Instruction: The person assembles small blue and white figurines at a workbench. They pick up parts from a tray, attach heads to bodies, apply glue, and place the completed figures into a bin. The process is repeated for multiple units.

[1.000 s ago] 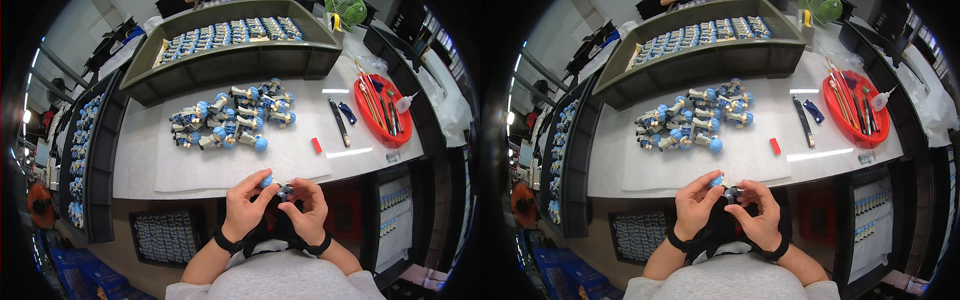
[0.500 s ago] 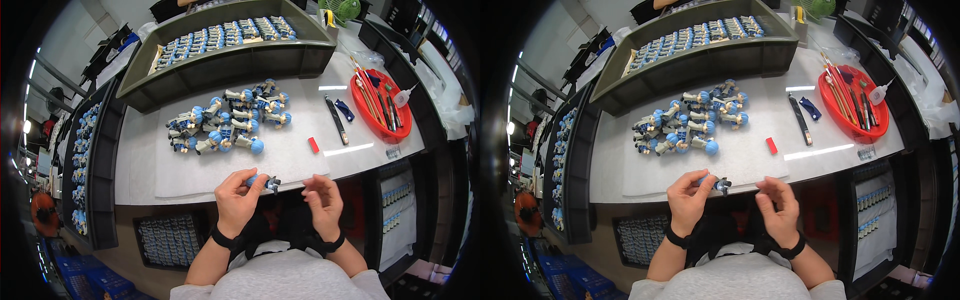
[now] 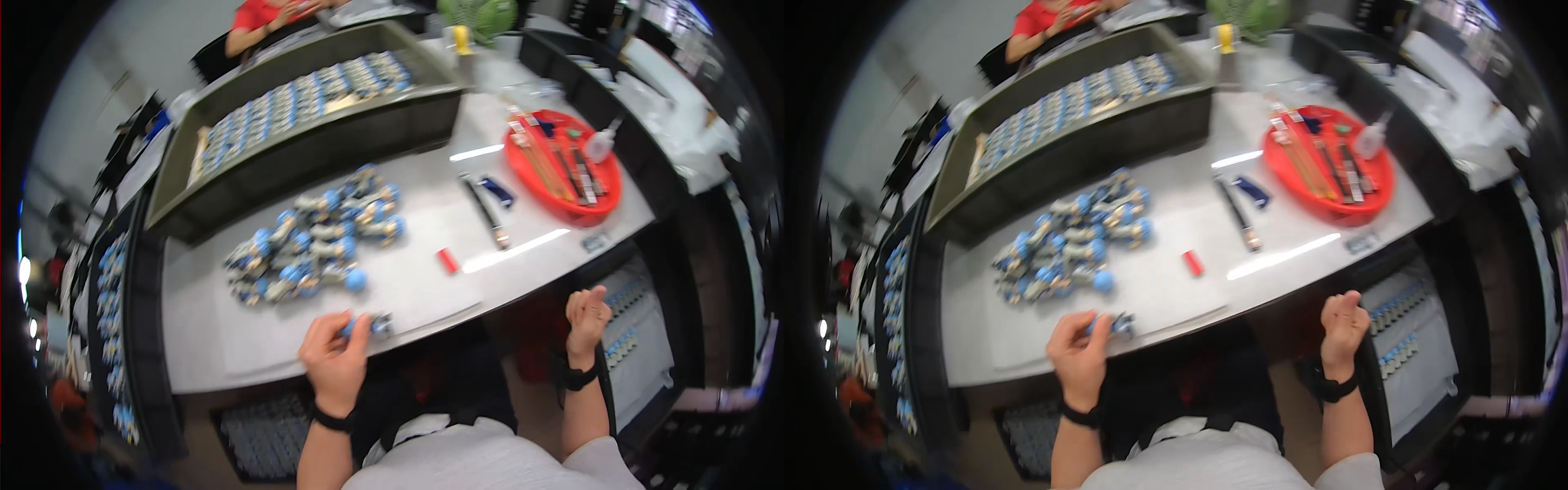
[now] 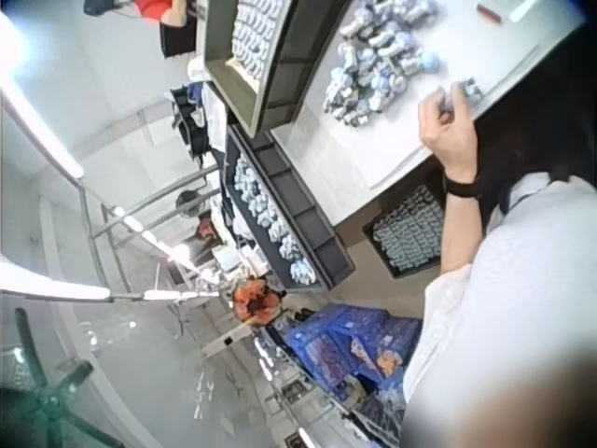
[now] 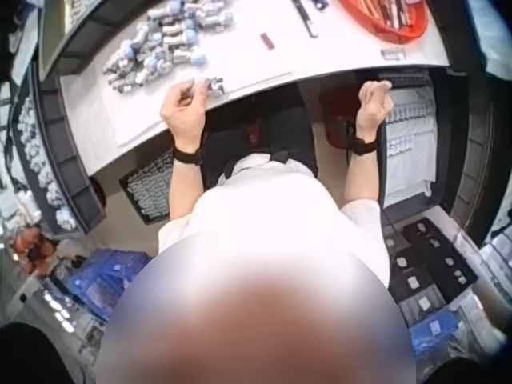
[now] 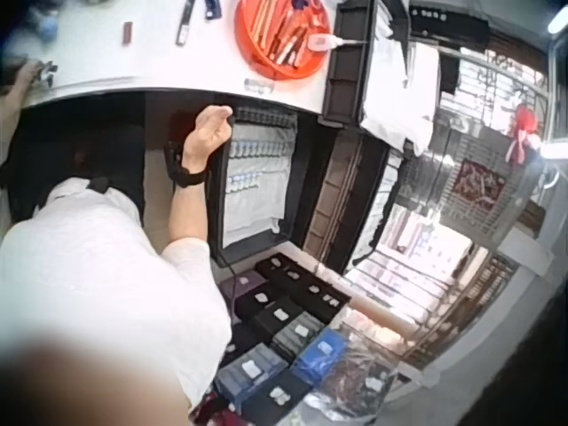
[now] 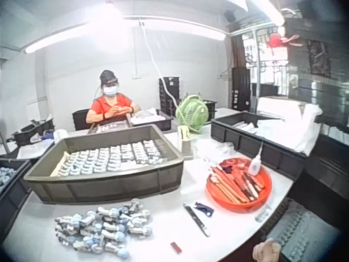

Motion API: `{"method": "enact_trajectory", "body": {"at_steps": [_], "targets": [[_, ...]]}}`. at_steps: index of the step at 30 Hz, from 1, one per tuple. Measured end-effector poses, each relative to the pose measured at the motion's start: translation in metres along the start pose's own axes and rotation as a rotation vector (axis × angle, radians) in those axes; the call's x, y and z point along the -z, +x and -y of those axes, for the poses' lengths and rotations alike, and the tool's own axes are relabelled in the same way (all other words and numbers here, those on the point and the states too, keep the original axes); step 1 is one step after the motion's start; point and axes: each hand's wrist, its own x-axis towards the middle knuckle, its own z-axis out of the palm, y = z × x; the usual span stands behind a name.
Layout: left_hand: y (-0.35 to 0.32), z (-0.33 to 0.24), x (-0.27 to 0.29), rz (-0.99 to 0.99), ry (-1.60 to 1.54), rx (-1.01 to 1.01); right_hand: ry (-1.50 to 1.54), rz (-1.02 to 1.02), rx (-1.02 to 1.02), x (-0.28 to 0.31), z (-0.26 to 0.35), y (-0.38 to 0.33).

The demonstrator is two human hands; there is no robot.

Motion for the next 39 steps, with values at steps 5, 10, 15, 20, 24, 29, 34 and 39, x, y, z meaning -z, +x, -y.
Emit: {"method": "enact_trajectory", "body": {"at_steps": [5,10,15,20,24,29,34,39], "targets": [[-0.007,0.007,0.001,-0.029,-0.025,0.100,-0.400,-0.137,0.079,0.047,0.027,0.094],[-0.005,-0.011,0.000,0.058,0.182,0.049,-0.753,-0.092,0.076,0.101,0.013,0.198],[-0.008,-0.008,-0.003,0.034,0.135,0.036,-0.975,0.116,-0.074,0.101,-0.018,0.268],[-0.007,-0.001,0.003,0.050,0.095,0.043,-1.070,0.175,-0.139,0.085,-0.034,0.301],[-0.005,-0.005,0.004,0.061,0.124,0.036,-1.091,0.170,-0.054,0.079,-0.047,0.316],[-0.001,-0.021,0.003,0.110,0.216,-0.023,-1.122,0.194,0.013,0.094,-0.054,0.326],[0.000,-0.025,0.005,0.117,0.205,-0.087,-1.044,0.226,0.169,0.102,-0.039,0.315],[-0.002,-0.015,0.000,0.025,0.113,-0.072,-0.425,0.349,0.087,0.063,-0.015,0.243]]}}
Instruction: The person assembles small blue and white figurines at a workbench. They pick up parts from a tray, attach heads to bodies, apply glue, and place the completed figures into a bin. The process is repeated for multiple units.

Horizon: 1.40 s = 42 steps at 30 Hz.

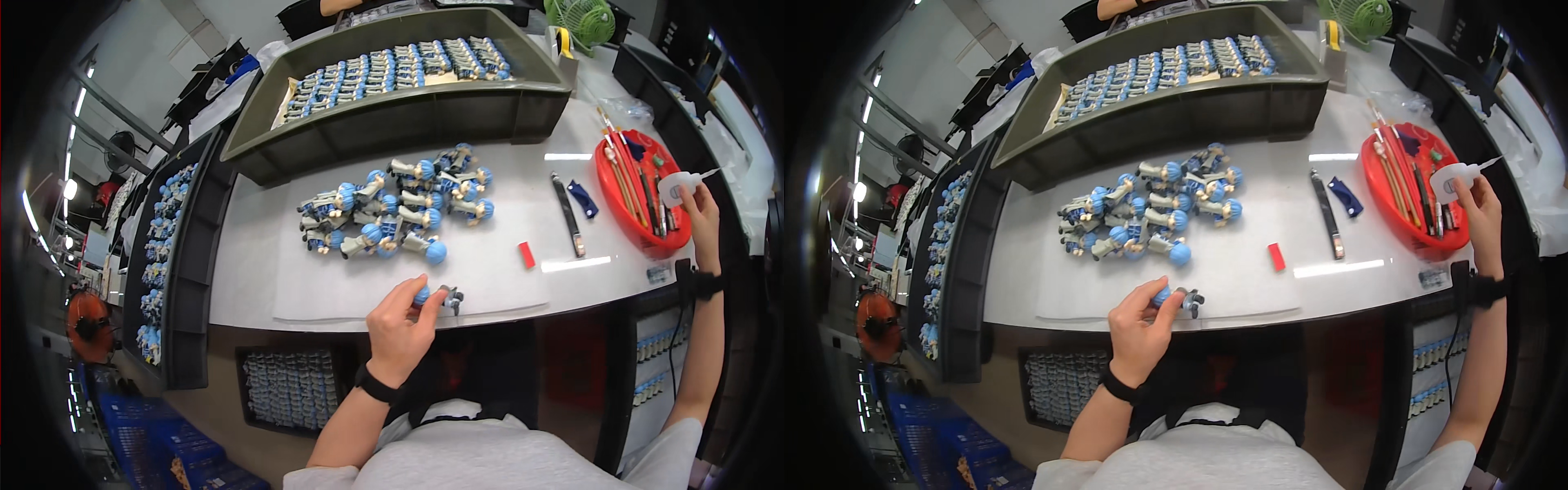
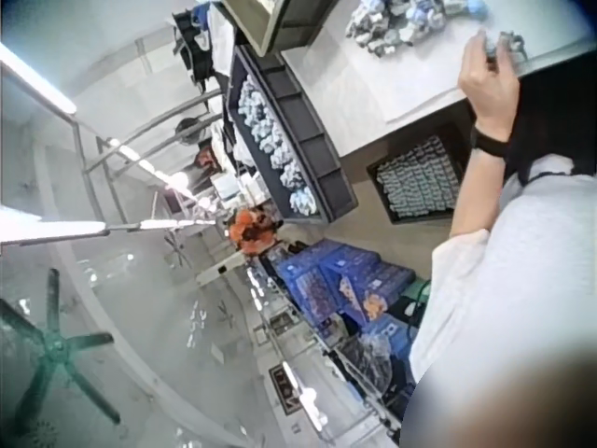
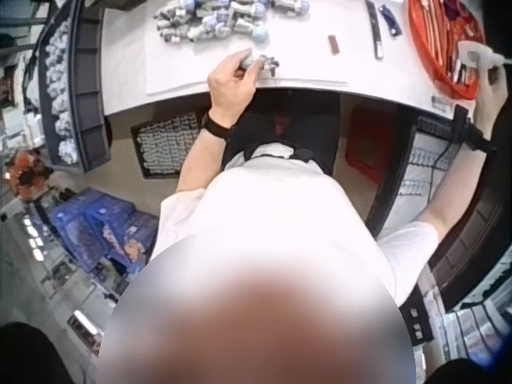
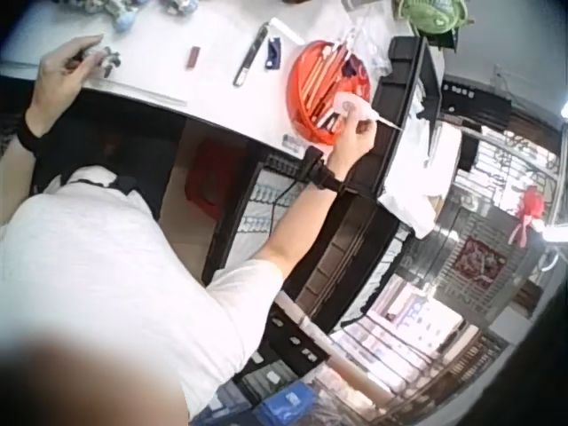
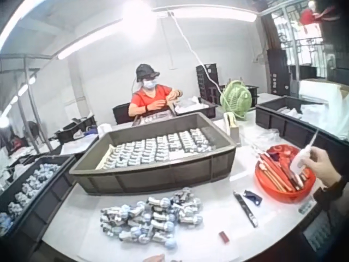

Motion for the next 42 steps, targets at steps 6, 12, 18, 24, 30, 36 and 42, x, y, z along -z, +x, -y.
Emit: {"method": "enact_trajectory", "body": {"at_steps": [6,12,18,24,30,36,42], "targets": [[-0.006,0.006,-0.002,-0.054,-0.037,-0.087,0.751,0.131,-0.213,-0.100,0.090,-0.111],[-0.006,0.005,-0.002,-0.075,-0.093,-0.063,0.911,0.339,-0.325,-0.168,0.126,-0.176],[-0.003,0.010,-0.005,-0.055,-0.195,0.073,0.766,0.403,-0.381,-0.184,0.136,-0.199],[-0.005,0.008,-0.002,-0.020,-0.206,0.117,0.510,0.334,-0.271,-0.173,0.143,-0.198],[-0.008,0.011,-0.003,-0.036,-0.187,0.057,0.239,0.355,-0.109,-0.166,0.142,-0.185],[-0.009,0.010,-0.001,-0.050,-0.203,0.048,0.096,0.360,0.040,-0.167,0.158,-0.170],[-0.009,0.008,-0.001,-0.070,-0.201,0.039,0.035,0.353,0.129,-0.172,0.166,-0.165]]}}
